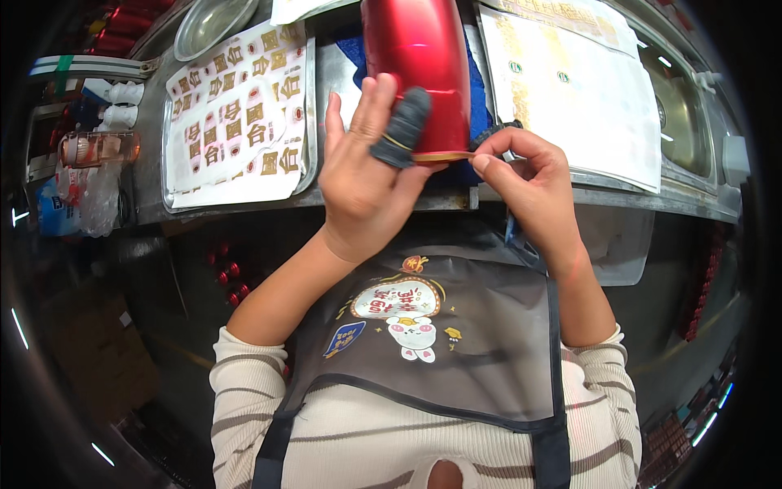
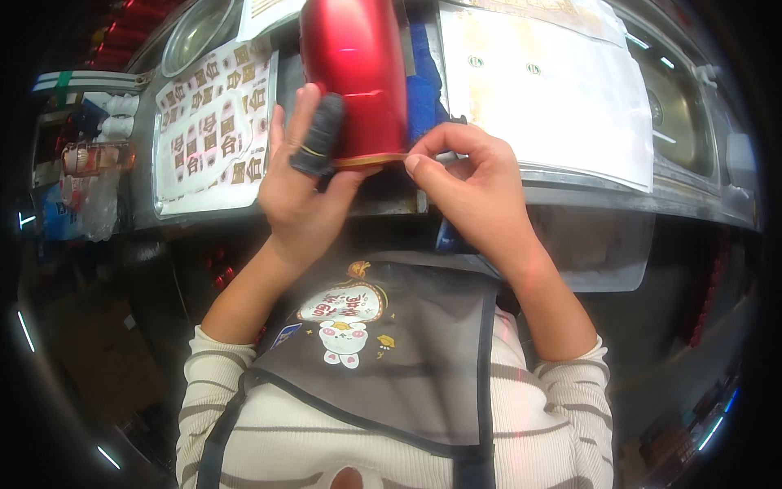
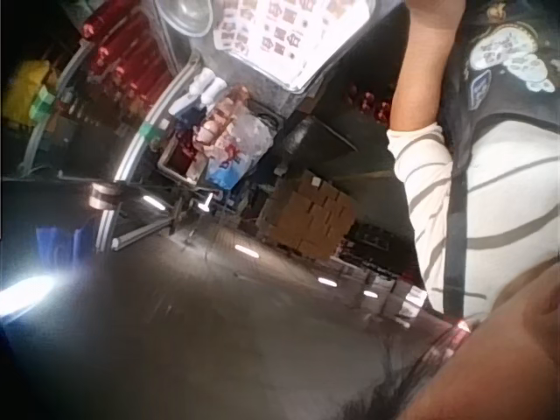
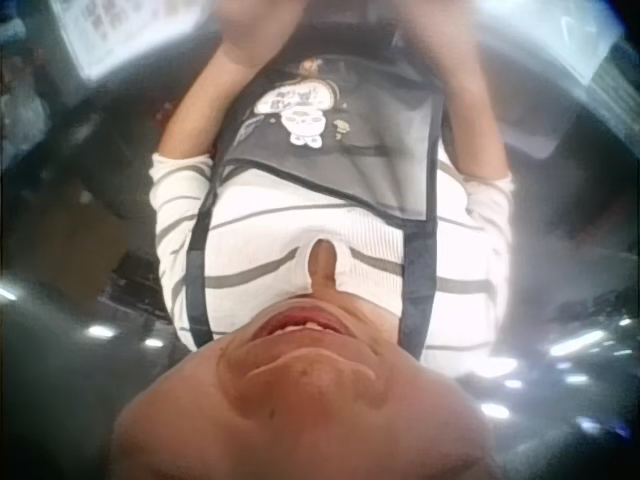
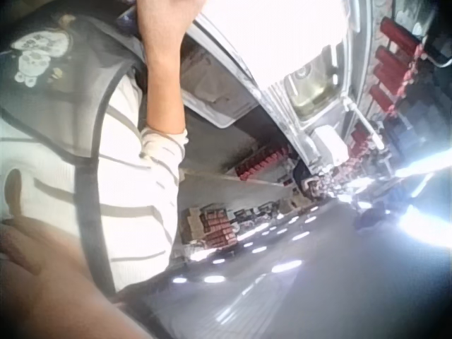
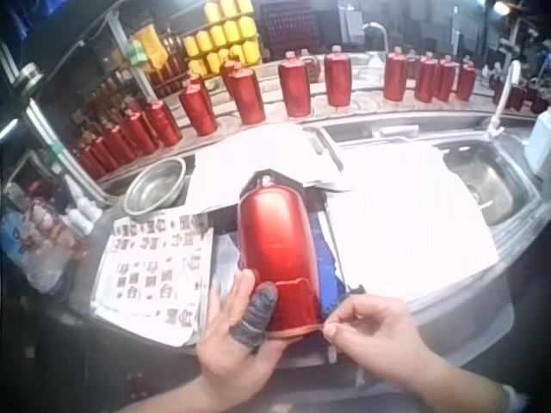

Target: The person applies multiple adhesive labels to red cylindrical bottles. They peel each label from a sheet, align it on the bottle, and smooth it down with their fingers. The process is repeated for several bottles in sequence.

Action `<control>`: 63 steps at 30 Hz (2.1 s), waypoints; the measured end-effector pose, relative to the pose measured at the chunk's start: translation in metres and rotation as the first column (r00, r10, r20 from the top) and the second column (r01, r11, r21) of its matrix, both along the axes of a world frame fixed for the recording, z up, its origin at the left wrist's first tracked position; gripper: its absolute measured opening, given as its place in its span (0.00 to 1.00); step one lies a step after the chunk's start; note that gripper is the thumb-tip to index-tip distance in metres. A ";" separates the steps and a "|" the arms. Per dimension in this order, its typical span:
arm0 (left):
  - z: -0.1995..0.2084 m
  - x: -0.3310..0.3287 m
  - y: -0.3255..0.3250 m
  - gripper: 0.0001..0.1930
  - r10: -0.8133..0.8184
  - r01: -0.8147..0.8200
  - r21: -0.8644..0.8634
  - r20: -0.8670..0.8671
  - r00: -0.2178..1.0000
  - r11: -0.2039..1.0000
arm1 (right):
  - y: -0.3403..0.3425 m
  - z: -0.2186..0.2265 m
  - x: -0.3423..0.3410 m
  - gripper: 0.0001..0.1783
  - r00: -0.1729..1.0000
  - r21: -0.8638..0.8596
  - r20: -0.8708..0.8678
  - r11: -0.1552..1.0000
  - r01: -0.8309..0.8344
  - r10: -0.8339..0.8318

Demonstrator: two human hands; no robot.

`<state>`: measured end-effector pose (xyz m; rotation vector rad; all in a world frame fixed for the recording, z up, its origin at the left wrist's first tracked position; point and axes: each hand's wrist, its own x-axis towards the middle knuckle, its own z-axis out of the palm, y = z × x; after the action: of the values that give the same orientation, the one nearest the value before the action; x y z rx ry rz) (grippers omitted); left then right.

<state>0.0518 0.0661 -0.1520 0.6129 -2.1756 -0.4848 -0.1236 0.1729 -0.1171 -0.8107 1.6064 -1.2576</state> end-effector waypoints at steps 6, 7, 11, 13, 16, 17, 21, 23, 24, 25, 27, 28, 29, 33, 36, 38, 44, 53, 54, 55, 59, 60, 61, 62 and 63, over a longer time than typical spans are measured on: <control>-0.011 0.033 0.012 0.29 -0.033 0.029 0.136 0.033 0.999 0.990 | 0.004 0.008 -0.002 0.04 1.000 0.023 0.011 0.999 0.026 -0.026; -0.017 0.040 0.015 0.27 -0.041 0.034 0.126 0.056 0.998 0.991 | 0.004 0.007 -0.002 0.04 1.000 0.023 0.007 0.999 0.030 -0.030; -0.019 0.040 0.016 0.21 -0.062 0.056 0.059 0.114 0.991 0.997 | 0.005 0.004 -0.005 0.04 0.999 0.040 0.032 0.999 0.037 -0.038; -0.018 0.038 0.015 0.20 -0.058 0.056 0.017 0.133 0.989 0.998 | 0.004 0.005 -0.005 0.04 0.997 0.041 0.056 0.998 0.049 -0.051; -0.014 0.037 0.012 0.20 -0.067 0.073 -0.040 0.141 0.988 0.997 | 0.003 0.005 -0.004 0.04 0.996 0.038 0.069 0.998 0.058 -0.061; -0.012 0.035 0.010 0.20 -0.086 0.097 -0.071 0.146 0.986 0.993 | 0.003 0.005 -0.004 0.04 0.996 0.036 0.069 0.998 0.059 -0.062; 0.001 0.025 0.005 0.21 -0.111 0.143 -0.181 0.176 0.978 0.973 | 0.003 0.004 -0.005 0.03 0.996 0.026 0.062 0.998 0.061 -0.062; 0.010 0.019 0.005 0.22 -0.094 0.137 -0.213 0.201 0.975 0.967 | 0.002 0.003 -0.005 0.03 0.997 0.032 0.054 0.998 0.059 -0.061; 0.014 0.015 0.005 0.17 -0.073 0.123 -0.256 0.196 0.978 0.959 | 0.002 0.004 -0.004 0.03 0.997 0.041 0.054 0.998 0.053 -0.055; 0.017 0.010 0.004 0.12 -0.053 0.109 -0.298 0.191 0.980 0.948 | 0.001 0.005 -0.004 0.02 0.997 0.049 0.053 0.998 0.046 -0.049; 0.019 -0.004 0.002 0.05 -0.022 0.081 -0.386 0.155 0.988 0.919 | 0.001 0.005 -0.004 0.02 0.997 0.042 0.067 0.998 0.044 -0.046; 0.025 -0.009 0.006 0.06 -0.035 0.100 -0.345 0.190 0.981 0.933 | 0.002 0.002 -0.004 0.02 0.996 0.025 0.081 0.999 0.048 -0.050; 0.022 -0.013 0.006 0.08 -0.005 0.065 -0.348 0.172 0.985 0.935 | 0.002 0.001 -0.004 0.02 0.994 0.008 0.095 0.999 0.053 -0.053; 0.007 -0.006 0.001 0.31 0.007 0.003 -0.140 0.070 0.998 0.990 | 0.000 0.007 -0.002 0.03 0.999 0.066 0.043 0.998 0.012 -0.014; 0.000 0.006 -0.002 0.30 -0.052 0.051 0.055 0.017 0.999 0.997 | 0.000 0.004 -0.001 0.03 0.999 0.001 0.025 1.000 0.023 -0.023; -0.002 0.020 0.003 0.28 -0.043 0.041 0.070 0.028 0.999 0.997 | 0.001 0.005 -0.001 0.04 1.000 0.010 0.010 1.000 0.025 -0.025; -0.014 0.040 0.011 0.21 -0.053 0.061 -0.051 0.145 0.988 0.997 | 0.002 0.000 -0.002 0.04 0.999 -0.004 0.028 0.999 0.042 -0.041; 0.012 0.015 0.005 0.21 -0.096 0.142 -0.218 0.208 0.973 0.966 | 0.003 0.001 -0.006 0.04 0.997 0.040 0.071 0.998 0.042 -0.044; 0.016 0.011 0.005 0.20 -0.103 0.158 -0.235 0.230 0.968 0.959 | 0.002 0.001 -0.006 0.04 0.997 0.036 0.066 0.999 0.038 -0.041; 0.021 0.006 0.004 0.19 -0.110 0.174 -0.251 0.251 0.962 0.952 | 0.002 0.001 -0.006 0.04 0.997 0.033 0.062 0.999 0.034 -0.036; 0.021 -0.017 0.005 0.11 0.009 0.073 -0.350 0.228 0.974 0.934 | 0.000 -0.009 -0.006 0.04 0.999 -0.055 0.018 0.998 0.044 -0.043; 0.012 -0.021 0.003 0.15 0.029 0.016 -0.316 0.138 0.990 0.949 | 0.001 -0.013 -0.006 0.04 0.999 -0.060 0.004 0.997 0.042 -0.041; 0.012 -0.014 0.002 0.25 -0.002 0.036 -0.240 0.138 0.990 0.970 | 0.002 -0.017 -0.005 0.05 0.999 -0.064 -0.009 0.997 0.040 -0.041; 0.006 -0.010 -0.001 0.32 -0.009 0.021 -0.159 0.074 0.997 0.987 | 0.002 -0.019 -0.004 0.05 0.999 -0.069 -0.022 0.997 0.039 -0.040; 0.003 -0.006 -0.002 0.34 -0.011 0.016 -0.088 0.053 0.999 0.996 | 0.001 -0.016 -0.004 0.05 0.999 -0.044 0.018 0.999 0.031 -0.030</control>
<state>0.0461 0.0643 -0.1487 0.5680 -2.2390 -0.3809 -0.1277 0.1737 -0.1336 -0.8034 1.5877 -1.3227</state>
